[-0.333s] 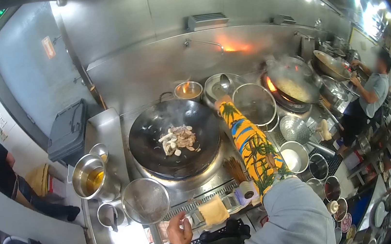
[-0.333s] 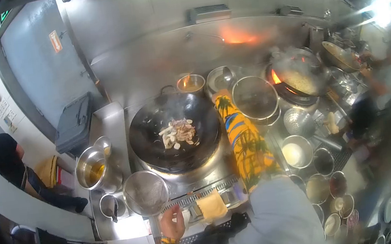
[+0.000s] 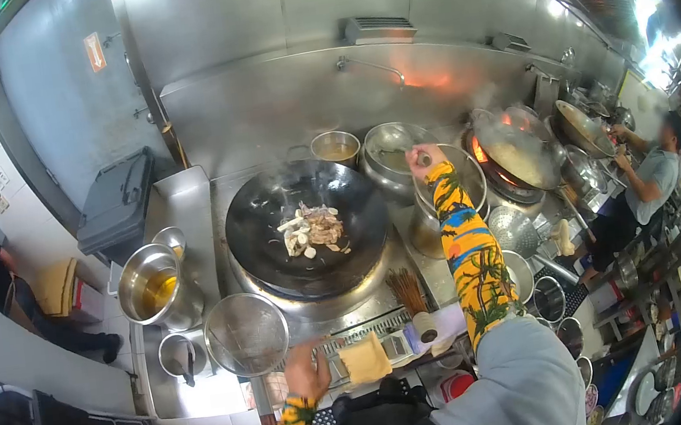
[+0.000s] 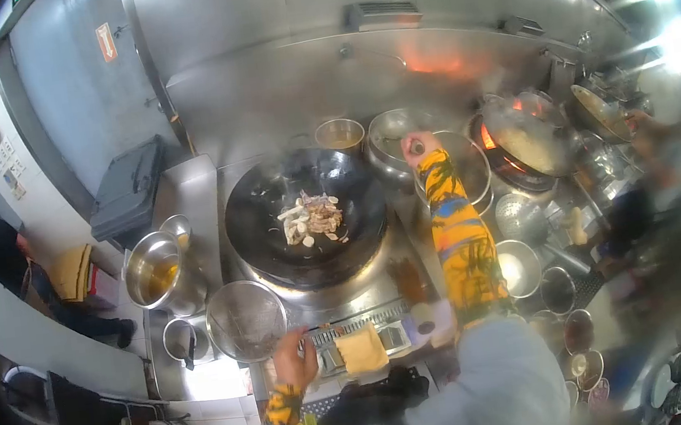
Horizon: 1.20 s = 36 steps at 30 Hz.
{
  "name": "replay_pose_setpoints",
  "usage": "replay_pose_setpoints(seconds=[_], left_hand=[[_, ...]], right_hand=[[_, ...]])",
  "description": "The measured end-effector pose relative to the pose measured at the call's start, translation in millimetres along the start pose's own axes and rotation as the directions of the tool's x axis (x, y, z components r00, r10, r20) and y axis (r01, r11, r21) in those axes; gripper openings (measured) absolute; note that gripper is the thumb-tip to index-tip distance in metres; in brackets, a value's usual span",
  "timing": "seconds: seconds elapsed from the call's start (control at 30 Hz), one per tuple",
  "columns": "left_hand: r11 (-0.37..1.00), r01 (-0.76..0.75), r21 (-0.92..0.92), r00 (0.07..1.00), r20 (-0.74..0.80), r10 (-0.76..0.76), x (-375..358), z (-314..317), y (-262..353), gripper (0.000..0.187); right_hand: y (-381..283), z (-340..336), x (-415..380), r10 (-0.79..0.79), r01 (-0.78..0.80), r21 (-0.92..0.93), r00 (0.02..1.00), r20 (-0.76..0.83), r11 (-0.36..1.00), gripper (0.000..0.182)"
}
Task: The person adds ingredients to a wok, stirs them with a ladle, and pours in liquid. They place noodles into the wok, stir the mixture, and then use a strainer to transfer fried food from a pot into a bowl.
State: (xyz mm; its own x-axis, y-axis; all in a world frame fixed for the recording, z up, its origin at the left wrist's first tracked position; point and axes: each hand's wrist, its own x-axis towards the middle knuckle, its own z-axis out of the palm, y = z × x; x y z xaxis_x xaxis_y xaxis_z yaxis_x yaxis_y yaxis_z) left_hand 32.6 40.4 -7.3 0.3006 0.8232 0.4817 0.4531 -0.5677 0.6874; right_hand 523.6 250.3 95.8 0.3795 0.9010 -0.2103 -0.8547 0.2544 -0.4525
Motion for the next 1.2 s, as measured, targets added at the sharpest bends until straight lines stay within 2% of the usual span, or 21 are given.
replay_pose_setpoints(seconds=[0.03, 0.1, 0.17, 0.27, 0.33, 0.4, 0.43, 0.47, 0.5, 0.57, 0.6, 0.7, 0.73, 0.83, 0.9, 1.0, 1.03, 1.07, 1.13, 1.2], left_hand=[[0.995, -0.099, 0.005, 0.995, -0.025, 0.099, 26, 3, 6, 0.025], [0.965, -0.233, 0.119, 0.969, -0.055, 0.241, 69, 12, 14, 0.029], [0.94, -0.312, 0.138, 0.946, -0.049, 0.321, 97, 25, 11, 0.027], [0.933, -0.279, 0.226, 0.956, 0.155, 0.248, 102, 42, -1, 0.023], [0.93, -0.285, 0.234, 0.958, 0.073, 0.276, 96, 52, -11, 0.022], [0.932, -0.281, 0.228, 0.955, -0.025, 0.295, 93, 57, -10, 0.019], [0.933, -0.269, 0.241, 0.959, -0.028, 0.283, 93, 58, -10, 0.019], [0.933, -0.255, 0.253, 0.962, -0.033, 0.271, 94, 60, -9, 0.018], [0.934, -0.238, 0.266, 0.966, -0.04, 0.257, 94, 62, -9, 0.018], [0.941, -0.225, 0.253, 0.966, -0.07, 0.25, 93, 63, -10, 0.017], [0.942, -0.226, 0.247, 0.965, -0.078, 0.252, 92, 63, -10, 0.017], [0.945, -0.216, 0.244, 0.963, -0.105, 0.247, 93, 63, -10, 0.017], [0.947, -0.207, 0.247, 0.964, -0.114, 0.241, 92, 64, -10, 0.017], [0.947, -0.184, 0.264, 0.968, -0.116, 0.221, 92, 65, -9, 0.018], [0.949, -0.174, 0.264, 0.97, -0.123, 0.212, 90, 69, -12, 0.02], [0.958, -0.149, 0.245, 0.976, -0.118, 0.181, 92, 67, -9, 0.02], [0.968, -0.119, 0.221, 0.991, -0.037, 0.13, 95, 62, -5, 0.02], [0.963, -0.128, 0.239, 0.987, -0.062, 0.146, 94, 64, -6, 0.02], [0.958, -0.132, 0.253, 0.984, -0.085, 0.158, 94, 65, -8, 0.02], [0.964, -0.121, 0.236, 0.986, -0.08, 0.143, 93, 65, -9, 0.021]], right_hand=[[-3, 9, -17, 0.085, -0.084, 0.144, 0.996, 0.0, 0.986, 0.021], [-6, 23, -53, 0.195, -0.204, 0.225, 0.979, 0.061, 0.953, 0.025], [-2, 35, -87, 0.246, -0.273, 0.278, 0.961, 0.126, 0.921, 0.029], [12, 42, -136, 0.339, -0.366, 0.287, 0.93, 0.14, 0.885, 0.035], [23, 51, -172, 0.452, -0.466, 0.254, 0.885, 0.115, 0.848, 0.033], [30, 44, -184, 0.478, -0.481, 0.018, 0.874, 0.082, 0.876, 0.032], [35, 41, -190, 0.489, -0.482, -0.101, 0.87, 0.065, 0.87, 0.031], [41, 45, -207, 0.517, -0.506, -0.136, 0.854, 0.057, 0.852, 0.03], [46, 47, -216, 0.478, -0.452, -0.31, 0.878, 0.012, 0.837, 0.031], [55, 50, -227, 0.386, -0.326, -0.626, 0.922, -0.044, 0.708, 0.034], [58, 52, -232, 0.334, -0.261, -0.754, 0.941, -0.059, 0.602, 0.047], [50, 69, -242, 0.254, -0.182, -0.913, 0.963, -0.091, 0.365, 0.063], [41, 60, -226, 0.207, -0.14, -0.952, 0.975, -0.084, 0.273, 0.063], [22, 37, -152, 0.043, 0.064, -0.989, 0.997, 0.059, -0.131, 0.049], [23, 44, -96, 0.008, 0.203, -0.866, 0.975, 0.224, -0.457, 0.027], [28, 26, -9, -0.209, -0.133, -0.905, 0.977, -0.051, -0.404, 0.028], [31, 24, 8, -0.228, -0.191, -0.842, 0.97, -0.084, -0.504, 0.018], [37, 10, 28, -0.29, -0.214, -0.938, 0.948, -0.131, -0.274, 0.016], [36, -34, 72, -0.262, -0.112, -0.969, 0.95, -0.17, 0.222, 0.013], [16, -81, 104, -0.147, 0.046, -0.744, 0.987, -0.07, 0.666, 0.014]])
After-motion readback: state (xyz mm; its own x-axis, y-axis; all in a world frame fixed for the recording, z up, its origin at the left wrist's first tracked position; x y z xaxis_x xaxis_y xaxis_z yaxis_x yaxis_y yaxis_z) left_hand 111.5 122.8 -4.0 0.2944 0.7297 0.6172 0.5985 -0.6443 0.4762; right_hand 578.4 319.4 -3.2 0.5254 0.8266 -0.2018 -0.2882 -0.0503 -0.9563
